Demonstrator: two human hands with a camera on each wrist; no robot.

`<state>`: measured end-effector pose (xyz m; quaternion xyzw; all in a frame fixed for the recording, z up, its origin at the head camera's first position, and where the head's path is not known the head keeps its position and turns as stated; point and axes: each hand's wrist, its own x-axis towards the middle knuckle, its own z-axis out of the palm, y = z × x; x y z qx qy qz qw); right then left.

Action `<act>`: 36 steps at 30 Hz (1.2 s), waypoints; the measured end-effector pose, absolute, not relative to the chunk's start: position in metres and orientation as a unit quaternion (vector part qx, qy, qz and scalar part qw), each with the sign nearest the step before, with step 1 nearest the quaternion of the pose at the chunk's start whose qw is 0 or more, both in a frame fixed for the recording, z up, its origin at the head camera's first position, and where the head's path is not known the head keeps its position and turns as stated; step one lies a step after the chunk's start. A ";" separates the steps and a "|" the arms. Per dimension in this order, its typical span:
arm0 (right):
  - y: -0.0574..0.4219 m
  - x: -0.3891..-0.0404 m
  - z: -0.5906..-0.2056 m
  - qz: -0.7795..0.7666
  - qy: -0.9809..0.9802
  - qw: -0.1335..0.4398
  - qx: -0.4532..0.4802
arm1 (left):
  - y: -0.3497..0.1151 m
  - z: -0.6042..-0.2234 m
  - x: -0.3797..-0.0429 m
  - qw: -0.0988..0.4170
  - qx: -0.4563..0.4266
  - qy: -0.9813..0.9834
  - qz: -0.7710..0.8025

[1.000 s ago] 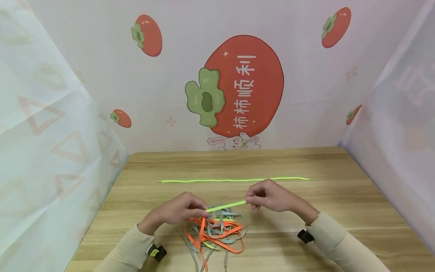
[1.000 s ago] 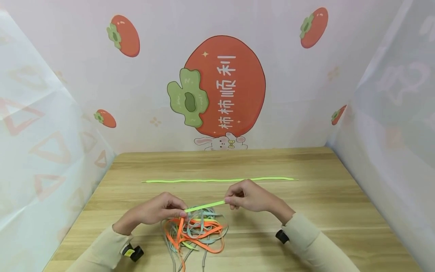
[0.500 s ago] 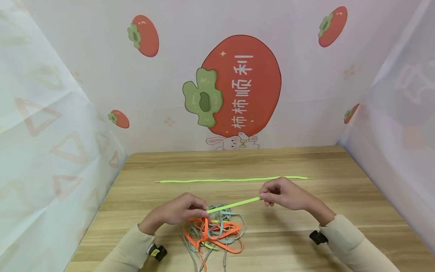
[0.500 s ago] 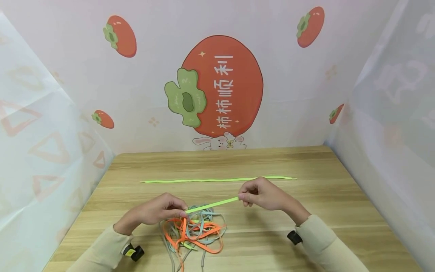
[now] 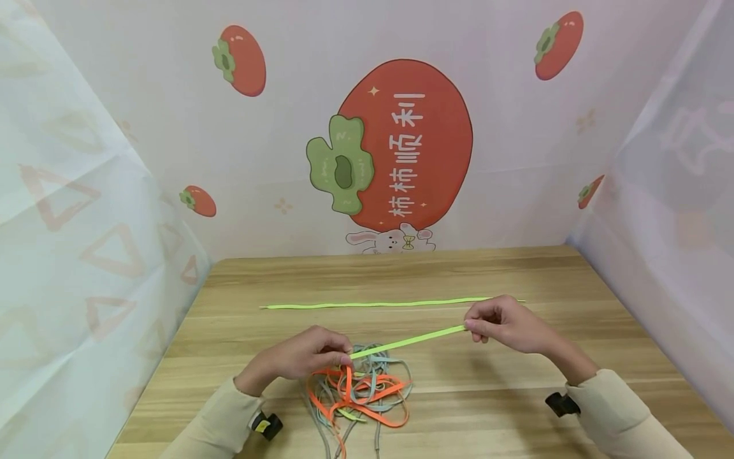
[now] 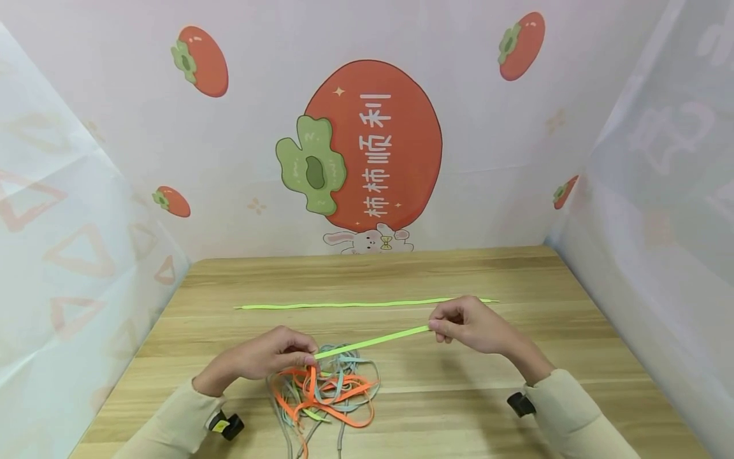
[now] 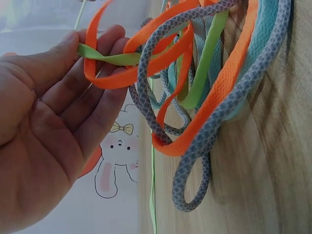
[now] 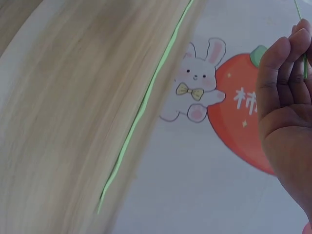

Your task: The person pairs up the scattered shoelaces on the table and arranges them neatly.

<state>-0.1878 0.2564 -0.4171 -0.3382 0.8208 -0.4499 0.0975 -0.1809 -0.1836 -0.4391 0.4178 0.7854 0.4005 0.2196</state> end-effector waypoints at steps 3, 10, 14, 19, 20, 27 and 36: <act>0.266 -0.186 -0.415 -0.450 0.826 0.083 -0.329 | -0.183 -0.440 -0.181 0.219 0.420 0.783 0.402; 0.288 -0.184 -0.414 -0.452 0.834 0.056 -0.311 | -0.185 -0.442 -0.181 0.220 0.415 0.783 0.408; 0.301 -0.183 -0.415 -0.456 0.834 0.038 -0.308 | -0.186 -0.443 -0.181 0.220 0.413 0.782 0.411; 0.319 -0.182 -0.417 -0.453 0.845 0.015 -0.283 | -0.188 -0.444 -0.181 0.217 0.410 0.782 0.416; 0.323 -0.182 -0.418 -0.451 0.848 0.011 -0.277 | -0.189 -0.444 -0.181 0.216 0.412 0.781 0.416; 0.344 -0.180 -0.421 -0.443 0.860 -0.011 -0.252 | -0.195 -0.444 -0.181 0.213 0.405 0.786 0.415; 0.360 -0.179 -0.423 -0.432 0.873 -0.034 -0.225 | -0.201 -0.445 -0.180 0.197 0.415 0.781 0.423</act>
